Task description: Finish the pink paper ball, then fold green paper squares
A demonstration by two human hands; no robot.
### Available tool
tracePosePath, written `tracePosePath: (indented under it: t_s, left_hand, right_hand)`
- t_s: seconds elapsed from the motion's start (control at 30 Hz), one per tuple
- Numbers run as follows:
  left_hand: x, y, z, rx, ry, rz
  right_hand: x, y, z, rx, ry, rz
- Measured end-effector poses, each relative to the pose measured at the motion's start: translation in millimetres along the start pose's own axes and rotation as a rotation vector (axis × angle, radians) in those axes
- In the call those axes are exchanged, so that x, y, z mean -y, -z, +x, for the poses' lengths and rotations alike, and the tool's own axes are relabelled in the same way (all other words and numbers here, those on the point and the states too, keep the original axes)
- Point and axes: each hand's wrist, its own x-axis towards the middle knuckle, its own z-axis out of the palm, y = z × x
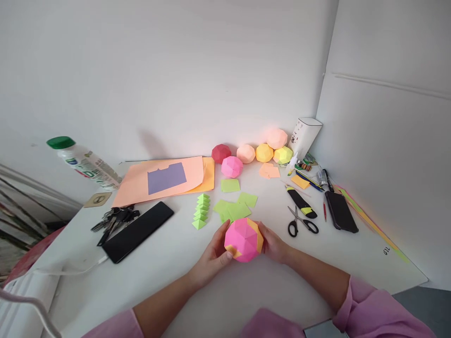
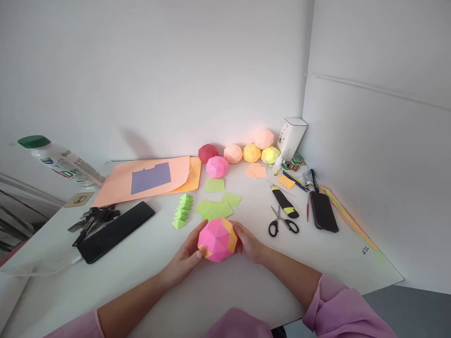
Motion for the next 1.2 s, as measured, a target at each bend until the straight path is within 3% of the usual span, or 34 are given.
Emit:
tracePosePath:
  t_s: [0.2,0.5,0.73,0.9,1.03,1.13,1.2]
  left_hand:
    - [-2,1.9,1,0.006,0.031,0.017]
    - [3,-0.8,0,-0.162,0.053,0.047]
    - [8,-2.6,-5,-0.240,0.022,0.187]
    - [10,-3.8,-10,-0.201,-0.075,0.227]
    - [4,-3.5,-9,-0.079,-0.215,0.224]
    - [4,-5.1,-9,0.096,-0.159,0.093]
    - [7,-5.9,-9,0.147,-0.116,0.026]
  right_hand:
    - [0,1,1,0.036,-0.004,-0.031]
    - [3,-2,1,0.009,-0.003,-0.053]
    - [1,0,0,0.039,-0.108,-0.124]
    - [5,-4,-4,0.072,-0.100,-0.178]
    - [13,-11,-9,0.090,-0.107,-0.252]
    - [16,-14,-11,0.089,-0.095,-0.293]
    - [16,-15,-11,0.090,-0.084,-0.304]
